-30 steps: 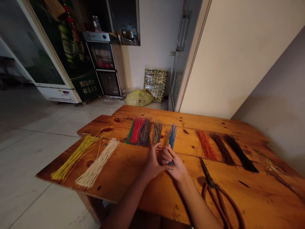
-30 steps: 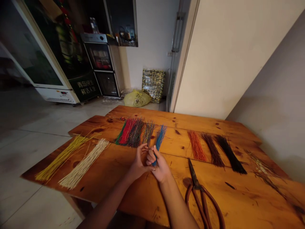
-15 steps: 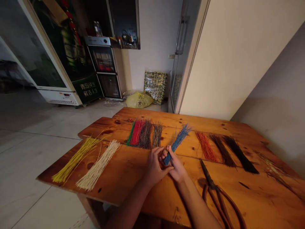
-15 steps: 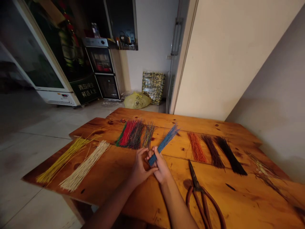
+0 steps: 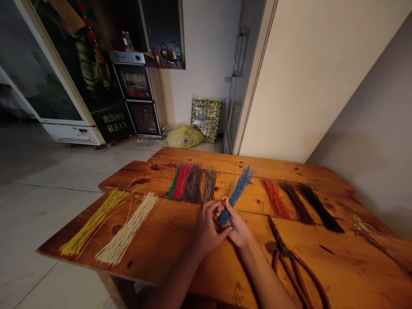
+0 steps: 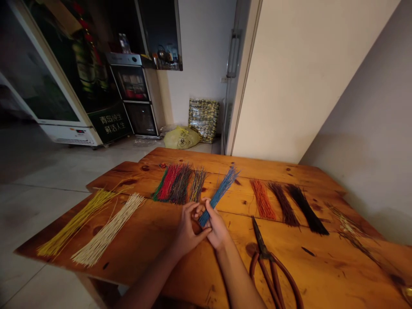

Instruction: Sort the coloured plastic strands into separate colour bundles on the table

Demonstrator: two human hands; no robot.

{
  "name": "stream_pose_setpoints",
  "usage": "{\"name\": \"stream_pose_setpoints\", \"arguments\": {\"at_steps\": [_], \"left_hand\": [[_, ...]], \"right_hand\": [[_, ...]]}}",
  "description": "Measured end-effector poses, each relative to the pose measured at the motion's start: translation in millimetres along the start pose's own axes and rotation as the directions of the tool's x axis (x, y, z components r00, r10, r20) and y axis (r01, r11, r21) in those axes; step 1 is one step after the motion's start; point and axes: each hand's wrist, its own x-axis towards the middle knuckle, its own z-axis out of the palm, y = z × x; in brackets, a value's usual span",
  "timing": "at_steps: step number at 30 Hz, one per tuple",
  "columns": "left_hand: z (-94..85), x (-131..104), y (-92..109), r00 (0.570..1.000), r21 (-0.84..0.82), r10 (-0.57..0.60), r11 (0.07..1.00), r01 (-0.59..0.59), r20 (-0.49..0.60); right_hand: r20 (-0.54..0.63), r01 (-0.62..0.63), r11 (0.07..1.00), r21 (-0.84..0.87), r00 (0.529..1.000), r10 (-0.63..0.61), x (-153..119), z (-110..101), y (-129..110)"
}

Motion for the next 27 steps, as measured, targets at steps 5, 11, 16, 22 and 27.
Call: {"name": "stream_pose_setpoints", "arguments": {"at_steps": [5,11,16,22,27], "left_hand": [[0.4,-1.1,-2.9,0.998,0.010,-0.037,0.999,0.036,0.052],[3.3,-3.0,-5.4,0.998,-0.014,-0.014,1.000,0.015,0.057],[2.6,-3.1,-5.0,0.998,-0.034,0.002,0.999,0.000,0.065],[0.8,1.0,-5.4,0.999,-0.097,0.001,0.995,0.002,0.033],[1.4,2.4,-6.1,1.000,-0.037,0.014,0.999,-0.014,-0.006]], "right_hand": [[-0.051,-0.138,0.989,-0.052,0.990,0.135,-0.2,-1.6,1.5],[-0.098,-0.107,0.993,-0.058,0.990,0.101,0.3,-2.3,2.0],[-0.095,-0.072,0.995,-0.069,0.993,0.066,0.3,-2.3,1.0],[0.033,-0.080,0.994,-0.071,0.996,0.082,-0.7,-1.3,-0.7],[0.057,-0.104,0.991,-0.080,0.992,0.109,-1.9,-2.7,-1.5]]}}
